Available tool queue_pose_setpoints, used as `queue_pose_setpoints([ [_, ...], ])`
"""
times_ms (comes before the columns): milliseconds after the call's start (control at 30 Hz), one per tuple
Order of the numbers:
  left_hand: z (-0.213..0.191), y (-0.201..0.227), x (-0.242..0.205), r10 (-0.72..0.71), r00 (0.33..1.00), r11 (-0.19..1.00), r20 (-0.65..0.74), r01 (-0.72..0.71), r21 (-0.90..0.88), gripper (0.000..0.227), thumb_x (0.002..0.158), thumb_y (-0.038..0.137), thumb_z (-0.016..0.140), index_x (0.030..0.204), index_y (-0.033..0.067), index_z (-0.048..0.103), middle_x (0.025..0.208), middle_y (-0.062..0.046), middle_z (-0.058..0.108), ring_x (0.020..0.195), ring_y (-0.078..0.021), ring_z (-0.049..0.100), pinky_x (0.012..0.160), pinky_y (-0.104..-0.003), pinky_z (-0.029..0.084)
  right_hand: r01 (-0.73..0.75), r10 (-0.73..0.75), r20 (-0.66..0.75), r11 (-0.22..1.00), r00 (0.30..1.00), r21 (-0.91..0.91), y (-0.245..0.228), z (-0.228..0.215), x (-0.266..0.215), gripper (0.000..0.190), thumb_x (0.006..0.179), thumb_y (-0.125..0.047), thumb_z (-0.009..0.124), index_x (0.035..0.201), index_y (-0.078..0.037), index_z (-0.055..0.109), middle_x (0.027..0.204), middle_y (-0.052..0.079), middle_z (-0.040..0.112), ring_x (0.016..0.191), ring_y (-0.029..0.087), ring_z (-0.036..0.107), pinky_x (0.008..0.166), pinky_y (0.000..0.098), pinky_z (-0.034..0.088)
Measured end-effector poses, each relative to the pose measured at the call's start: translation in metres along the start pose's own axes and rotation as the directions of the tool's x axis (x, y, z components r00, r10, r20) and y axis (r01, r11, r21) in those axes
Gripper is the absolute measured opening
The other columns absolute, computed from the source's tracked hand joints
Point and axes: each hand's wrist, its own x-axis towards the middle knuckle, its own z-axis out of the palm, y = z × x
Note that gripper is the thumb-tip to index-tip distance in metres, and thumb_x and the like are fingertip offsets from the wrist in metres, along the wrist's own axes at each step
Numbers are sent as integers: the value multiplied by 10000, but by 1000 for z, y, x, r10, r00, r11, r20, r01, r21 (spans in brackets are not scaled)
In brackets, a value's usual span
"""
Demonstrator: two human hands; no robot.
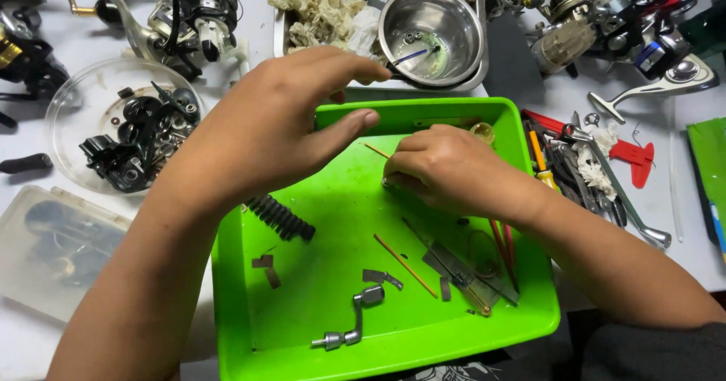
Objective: Cleaning and assembling internal components of a fishing reel at a workbench
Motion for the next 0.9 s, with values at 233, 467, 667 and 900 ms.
queue_pose_setpoints([
  [233,25,-34,87,158,972,985,-176,-167,-34,168,935,87,688,1094,35,704,1000,-81,780,858,-206,740,752,-347,540,14,-23,-56,988,998,-155,2,-17,10,122,1038,-219,641,958,-129,651,814,63,609,702,318,607,627,444,433],
  [467,46,-59,141,149,957,980,-248,-176,-90,292,789,29,543,1003,96,730,895,-43,748,792,-198,680,706,-332,487,-148,105,-365,985,925,-92,42,-80,24,68,1013,2,692,1018,-2,624,924,148,608,829,349,573,746,455,440],
  [667,44,-92,136,55,998,982,-8,-55,-181,231,802,60,597,992,122,714,902,-25,765,824,-147,705,715,-297,522,-293,205,-450,947,869,-133,74,-74,37,67,1086,-71,617,1051,-16,631,967,146,630,863,359,595,778,465,437],
  [900,42,-113,131,-122,979,968,165,154,-199,98,875,182,806,964,154,773,885,21,801,810,-67,723,699,-246,542,-330,247,-467,938,849,-105,85,-50,53,74,1065,-103,624,1013,-50,618,975,119,655,867,353,600,788,467,439],
])
